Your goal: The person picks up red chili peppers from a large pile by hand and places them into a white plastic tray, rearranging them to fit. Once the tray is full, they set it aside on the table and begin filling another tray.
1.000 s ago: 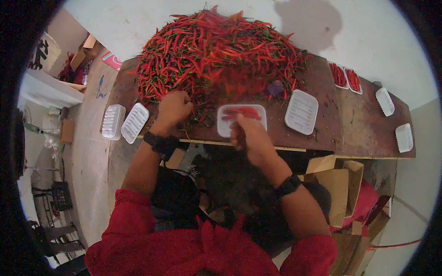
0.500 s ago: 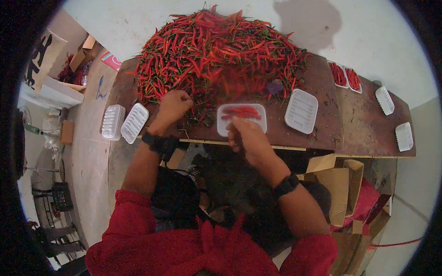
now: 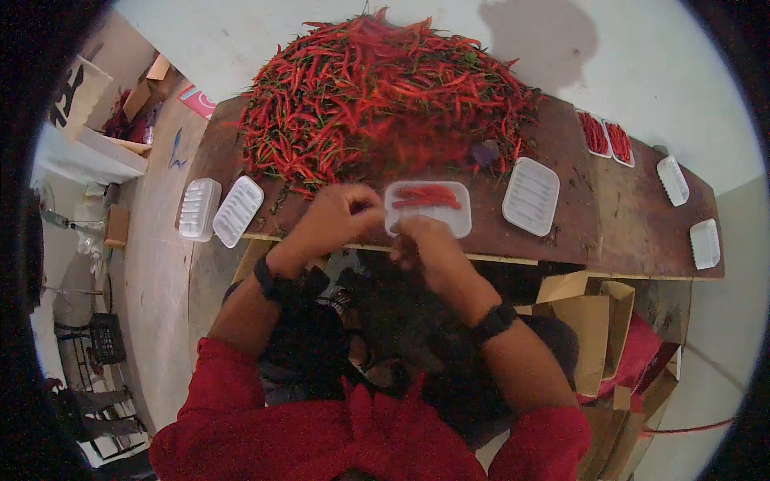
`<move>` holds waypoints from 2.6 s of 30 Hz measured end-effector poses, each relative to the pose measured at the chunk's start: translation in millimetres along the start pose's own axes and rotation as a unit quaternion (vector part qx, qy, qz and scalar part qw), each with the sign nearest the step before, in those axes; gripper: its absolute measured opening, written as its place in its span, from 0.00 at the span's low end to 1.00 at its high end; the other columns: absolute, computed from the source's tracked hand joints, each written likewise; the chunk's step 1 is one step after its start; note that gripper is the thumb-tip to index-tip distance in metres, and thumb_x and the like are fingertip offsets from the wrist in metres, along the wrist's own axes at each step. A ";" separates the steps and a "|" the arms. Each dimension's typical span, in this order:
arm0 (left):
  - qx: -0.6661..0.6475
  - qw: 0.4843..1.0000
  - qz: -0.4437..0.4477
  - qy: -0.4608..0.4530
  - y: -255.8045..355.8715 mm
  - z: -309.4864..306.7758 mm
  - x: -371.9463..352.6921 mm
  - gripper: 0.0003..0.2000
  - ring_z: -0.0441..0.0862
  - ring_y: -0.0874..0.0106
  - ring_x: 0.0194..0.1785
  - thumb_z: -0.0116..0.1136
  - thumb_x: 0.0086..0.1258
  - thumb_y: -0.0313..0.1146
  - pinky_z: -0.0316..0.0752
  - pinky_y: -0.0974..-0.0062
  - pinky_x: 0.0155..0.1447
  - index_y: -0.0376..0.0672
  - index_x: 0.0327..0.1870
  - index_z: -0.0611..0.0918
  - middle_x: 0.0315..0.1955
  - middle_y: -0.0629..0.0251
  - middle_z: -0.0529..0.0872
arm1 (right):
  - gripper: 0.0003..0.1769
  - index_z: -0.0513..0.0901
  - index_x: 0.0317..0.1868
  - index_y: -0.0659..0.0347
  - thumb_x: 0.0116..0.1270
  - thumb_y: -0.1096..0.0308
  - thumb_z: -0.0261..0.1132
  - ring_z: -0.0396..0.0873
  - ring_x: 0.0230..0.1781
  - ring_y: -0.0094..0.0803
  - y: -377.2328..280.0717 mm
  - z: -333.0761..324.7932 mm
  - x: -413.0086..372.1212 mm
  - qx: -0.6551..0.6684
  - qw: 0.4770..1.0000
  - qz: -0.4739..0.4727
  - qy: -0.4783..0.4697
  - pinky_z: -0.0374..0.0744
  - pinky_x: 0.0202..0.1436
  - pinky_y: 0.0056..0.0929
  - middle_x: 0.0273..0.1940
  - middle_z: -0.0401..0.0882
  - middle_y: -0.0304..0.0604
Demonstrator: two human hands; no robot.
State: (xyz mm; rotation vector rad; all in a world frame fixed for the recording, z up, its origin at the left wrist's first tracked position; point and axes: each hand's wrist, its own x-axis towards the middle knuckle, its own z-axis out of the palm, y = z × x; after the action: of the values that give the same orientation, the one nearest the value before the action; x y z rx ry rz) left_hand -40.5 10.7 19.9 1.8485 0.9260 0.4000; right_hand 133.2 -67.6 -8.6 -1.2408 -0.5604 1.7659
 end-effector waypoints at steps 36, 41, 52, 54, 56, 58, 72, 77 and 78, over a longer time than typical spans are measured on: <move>0.212 0.950 0.224 0.051 -2.2 14.5 -10.7 0.08 0.82 0.60 0.34 0.65 0.57 0.34 0.75 0.66 0.38 0.40 0.32 0.82 0.28 0.58 0.82 | 0.13 0.79 0.38 0.63 0.69 0.60 0.55 0.76 0.31 0.28 -0.8 -9.4 -0.6 -0.081 0.993 -0.091 0.005 0.73 0.33 0.26 0.31 0.77 0.39; 0.200 0.971 0.128 0.037 -12.6 -16.3 -5.0 0.09 0.81 0.57 0.39 0.62 0.58 0.34 0.76 0.64 0.43 0.42 0.37 0.83 0.32 0.57 0.83 | 0.14 0.78 0.37 0.62 0.70 0.59 0.55 0.75 0.29 0.26 -3.6 -12.0 0.4 -0.005 0.999 -0.033 0.023 0.71 0.30 0.25 0.29 0.75 0.37; 0.444 0.873 0.046 0.195 -76.6 -73.0 4.0 0.12 0.80 0.52 0.41 0.60 0.56 0.29 0.76 0.57 0.44 0.44 0.43 0.80 0.37 0.57 0.78 | 0.14 0.74 0.36 0.60 0.72 0.57 0.56 0.72 0.22 0.25 -13.2 0.3 -7.0 0.018 1.000 0.009 -0.002 0.64 0.21 0.23 0.22 0.69 0.34; 0.445 0.872 0.040 0.200 -75.0 -70.7 8.8 0.12 0.80 0.52 0.41 0.60 0.56 0.29 0.76 0.57 0.44 0.44 0.42 0.80 0.37 0.57 0.78 | 0.14 0.74 0.36 0.60 0.71 0.57 0.56 0.72 0.22 0.25 -14.0 0.7 -7.7 0.011 1.000 0.008 -0.006 0.64 0.22 0.22 0.22 0.69 0.34; 0.447 0.860 -0.002 0.247 -72.8 -68.3 14.5 0.10 0.80 0.52 0.38 0.61 0.57 0.30 0.76 0.56 0.42 0.44 0.41 0.80 0.36 0.57 0.78 | 0.13 0.73 0.37 0.60 0.71 0.58 0.56 0.72 0.22 0.24 -13.8 0.7 -7.9 0.003 1.000 0.006 -0.010 0.64 0.22 0.22 0.22 0.69 0.34; 0.445 0.857 -0.008 0.260 -69.0 -67.4 17.1 0.09 0.80 0.52 0.37 0.61 0.58 0.31 0.76 0.57 0.42 0.44 0.40 0.80 0.36 0.57 0.79 | 0.12 0.73 0.37 0.60 0.71 0.59 0.57 0.71 0.22 0.23 -13.6 0.0 -8.2 -0.010 1.000 0.009 -0.007 0.64 0.22 0.21 0.22 0.69 0.34; -0.121 0.971 -0.071 0.193 -39.2 -71.4 14.6 0.11 0.78 0.79 0.30 0.58 0.67 0.34 0.73 0.78 0.38 0.36 0.43 0.81 0.28 0.69 0.82 | 0.08 0.75 0.41 0.63 0.68 0.66 0.60 0.69 0.22 0.20 -12.4 0.3 -7.6 -0.058 0.998 -0.007 -0.027 0.62 0.22 0.19 0.24 0.68 0.33; -0.143 0.982 -0.076 0.097 -12.6 -46.7 6.2 0.11 0.76 0.81 0.29 0.58 0.67 0.36 0.71 0.81 0.37 0.38 0.43 0.81 0.28 0.71 0.81 | 0.12 0.81 0.44 0.62 0.66 0.63 0.61 0.68 0.22 0.19 -12.0 3.6 -8.0 -0.102 0.994 -0.035 -0.012 0.64 0.22 0.19 0.25 0.70 0.30; -0.144 0.982 -0.076 0.097 -13.5 -44.0 8.0 0.11 0.76 0.81 0.29 0.58 0.67 0.36 0.71 0.81 0.37 0.38 0.43 0.81 0.28 0.71 0.81 | 0.13 0.81 0.46 0.62 0.66 0.63 0.61 0.68 0.22 0.18 -11.0 2.8 -6.2 -0.103 0.994 -0.042 -0.017 0.64 0.22 0.19 0.25 0.70 0.30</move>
State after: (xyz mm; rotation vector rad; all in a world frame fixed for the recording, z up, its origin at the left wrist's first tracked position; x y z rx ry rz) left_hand -68.7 47.3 27.0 1.4838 1.0731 0.5936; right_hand 135.8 -67.0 4.0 -1.3092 -0.8190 1.6936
